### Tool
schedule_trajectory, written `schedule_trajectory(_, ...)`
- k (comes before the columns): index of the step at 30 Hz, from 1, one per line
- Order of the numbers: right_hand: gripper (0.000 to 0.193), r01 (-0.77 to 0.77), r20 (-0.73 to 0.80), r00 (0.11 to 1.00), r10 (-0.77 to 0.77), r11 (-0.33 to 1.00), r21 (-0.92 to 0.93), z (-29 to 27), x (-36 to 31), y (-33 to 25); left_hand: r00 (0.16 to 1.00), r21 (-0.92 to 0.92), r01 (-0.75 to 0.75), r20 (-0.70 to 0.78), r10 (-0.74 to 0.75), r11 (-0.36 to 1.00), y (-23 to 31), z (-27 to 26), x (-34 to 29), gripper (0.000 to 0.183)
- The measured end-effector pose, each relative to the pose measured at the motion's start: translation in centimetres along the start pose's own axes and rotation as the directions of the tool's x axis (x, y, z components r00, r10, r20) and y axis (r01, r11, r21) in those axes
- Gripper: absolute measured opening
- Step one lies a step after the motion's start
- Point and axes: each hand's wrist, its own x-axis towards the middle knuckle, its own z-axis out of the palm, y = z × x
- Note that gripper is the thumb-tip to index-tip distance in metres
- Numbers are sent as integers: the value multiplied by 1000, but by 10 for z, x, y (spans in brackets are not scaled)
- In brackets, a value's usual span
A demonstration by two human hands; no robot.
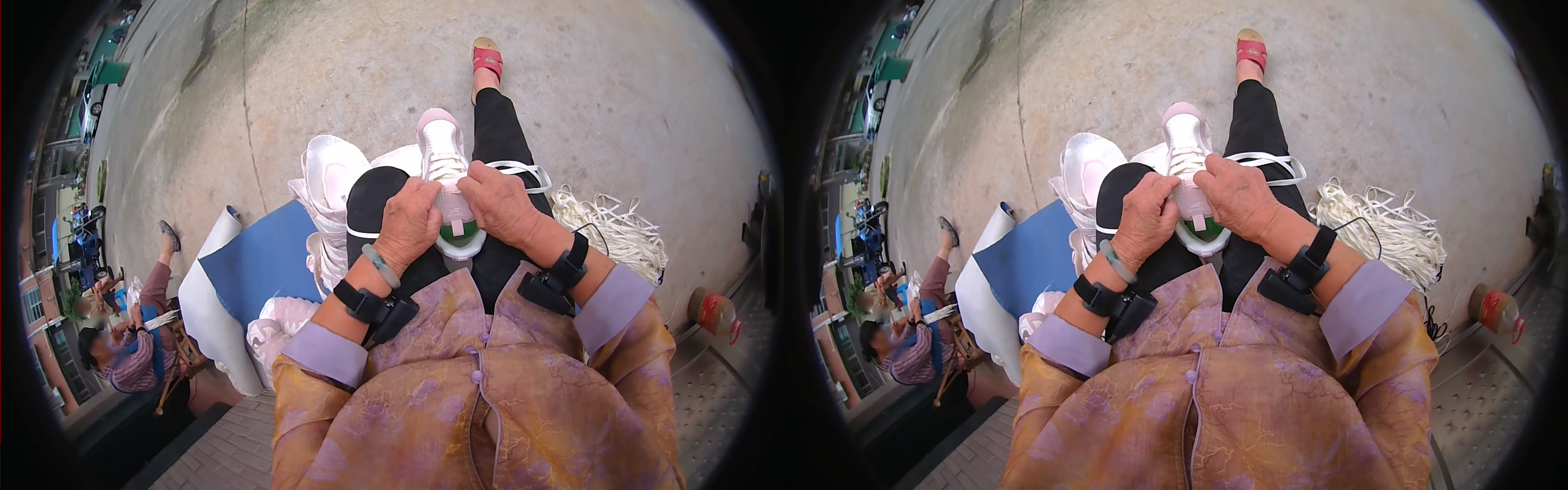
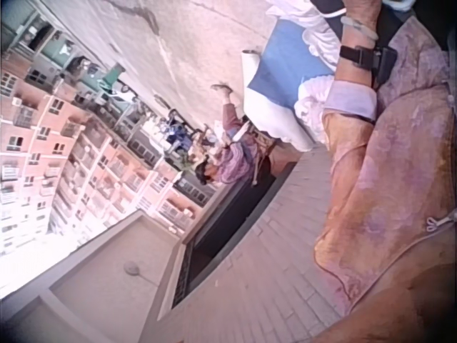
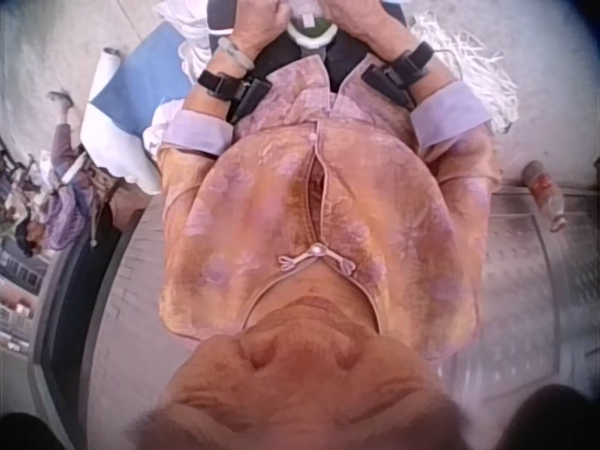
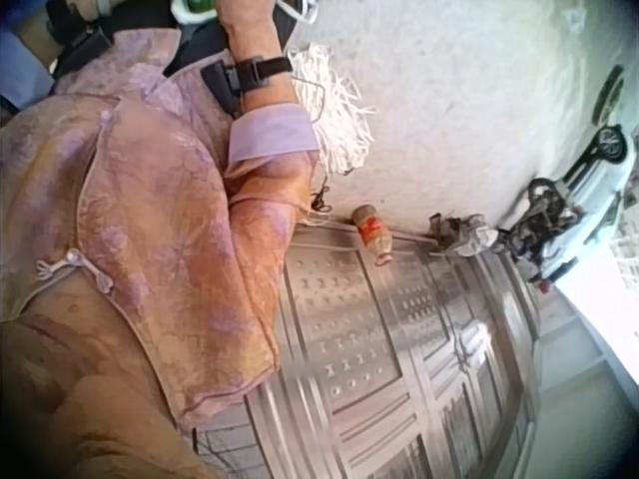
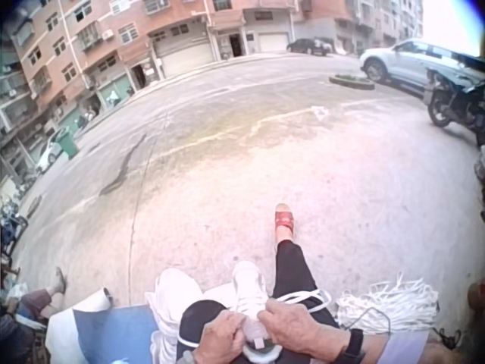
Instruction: Lacing a pair of white and pink sneakers while sitting outdoors.
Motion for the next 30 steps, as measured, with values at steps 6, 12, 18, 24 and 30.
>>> schedule_trajectory(6, 11, 81, -114, 990, -85, 996, -41, 5, 1, 5, 1000, 11, 1, 7, -1, 1000, 0, -1, -1, 28)
schedule_trajectory(12, 11, 45, -175, 983, -56, 997, -64, 15, 2, 1, 1000, 9, 6, 10, -7, 1000, 0, 0, -1, 29)
schedule_trajectory(18, 7, -59, -211, 973, 98, 981, 184, 21, 1, 4, 1000, 11, -2, 5, 2, 1000, -1, 0, -1, 29)
schedule_trajectory(24, 3, -170, -104, 970, 217, 924, 344, 26, 7, 11, 999, 58, 28, 37, -30, 998, 0, 0, 4, 30)
schedule_trajectory(30, 3, -195, -24, 974, 225, 889, 414, 25, 9, 18, 998, 24, 15, 54, -16, 1000, -4, -2, 5, 31)
